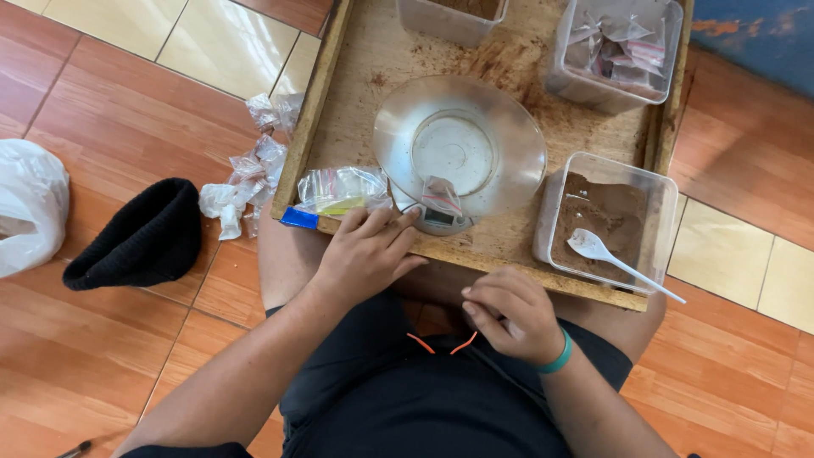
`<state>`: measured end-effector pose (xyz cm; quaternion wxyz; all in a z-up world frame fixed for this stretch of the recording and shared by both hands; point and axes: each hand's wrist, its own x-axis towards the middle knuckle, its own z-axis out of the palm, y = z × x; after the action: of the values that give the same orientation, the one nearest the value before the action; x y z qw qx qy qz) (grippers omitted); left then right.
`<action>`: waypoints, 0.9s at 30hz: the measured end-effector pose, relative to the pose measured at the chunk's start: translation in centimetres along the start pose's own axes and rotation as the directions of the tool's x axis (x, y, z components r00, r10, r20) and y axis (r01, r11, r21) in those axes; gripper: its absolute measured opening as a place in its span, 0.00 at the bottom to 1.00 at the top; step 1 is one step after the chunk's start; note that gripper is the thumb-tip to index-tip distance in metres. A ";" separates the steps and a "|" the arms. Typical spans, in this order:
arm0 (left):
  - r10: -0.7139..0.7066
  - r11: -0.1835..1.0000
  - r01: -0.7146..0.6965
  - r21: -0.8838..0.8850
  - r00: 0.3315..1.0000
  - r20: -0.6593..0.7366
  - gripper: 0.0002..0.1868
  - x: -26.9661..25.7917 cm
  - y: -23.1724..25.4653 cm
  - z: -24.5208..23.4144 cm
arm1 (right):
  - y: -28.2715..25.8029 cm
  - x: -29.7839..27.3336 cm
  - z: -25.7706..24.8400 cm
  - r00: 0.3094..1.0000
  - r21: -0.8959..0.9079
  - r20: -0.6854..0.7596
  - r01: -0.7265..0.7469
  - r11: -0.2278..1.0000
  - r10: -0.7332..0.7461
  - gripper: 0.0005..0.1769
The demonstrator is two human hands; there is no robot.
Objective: Scooping brown powder into small plastic bags, weighing them on a scale, and sealing them manually.
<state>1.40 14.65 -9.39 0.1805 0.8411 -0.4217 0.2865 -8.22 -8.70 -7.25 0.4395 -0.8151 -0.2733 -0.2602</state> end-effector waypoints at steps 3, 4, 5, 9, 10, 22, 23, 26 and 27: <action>0.001 1.000 -0.001 -0.012 1.000 0.013 0.19 -0.1 0.0 0.2 | 0.4 2.4 -0.5 0.997 -0.050 0.018 0.079 0.996 -0.079 0.04; 0.000 1.000 0.000 -0.012 1.000 0.009 0.19 0.0 0.0 0.2 | 0.5 3.1 -0.5 0.997 -0.054 0.021 0.082 0.995 -0.081 0.04; 0.005 1.000 -0.005 -0.013 1.000 0.017 0.19 0.0 0.0 0.2 | 0.6 3.9 -0.6 0.996 -0.075 0.022 0.091 0.993 -0.090 0.04; 0.011 0.999 -0.010 -0.038 1.000 0.014 0.19 -0.3 0.1 0.6 | 1.1 7.4 -0.7 0.994 -0.242 0.013 0.109 0.964 -0.109 0.08; 0.014 0.999 -0.013 -0.035 1.000 0.006 0.19 -0.1 0.1 0.5 | 1.4 7.9 -0.4 0.993 -0.247 0.013 0.117 0.962 -0.117 0.08; -0.094 0.991 0.074 -0.112 0.978 -0.188 0.12 -0.9 1.0 -0.7 | 1.0 10.2 1.0 0.988 -0.378 0.100 -0.075 0.923 0.121 0.22; -0.102 0.988 0.073 -0.138 0.971 -0.216 0.10 -0.7 0.9 -1.1 | 1.8 9.4 1.1 0.985 -0.375 0.091 -0.103 0.921 0.147 0.22; -0.131 0.980 0.082 -0.182 0.952 -0.276 0.07 -1.0 0.8 -1.3 | 2.6 8.5 1.2 0.982 -0.367 0.059 -0.145 0.919 0.179 0.20; -0.162 0.976 0.105 -0.193 0.937 -0.309 0.06 -1.2 0.7 -1.3 | 2.6 8.5 1.4 0.983 -0.354 0.047 -0.149 0.923 0.177 0.18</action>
<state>-0.22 15.66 -9.13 0.3385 0.7907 -0.3515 0.3695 -0.10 -6.90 -3.77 0.2970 -0.9095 -0.1711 -0.2351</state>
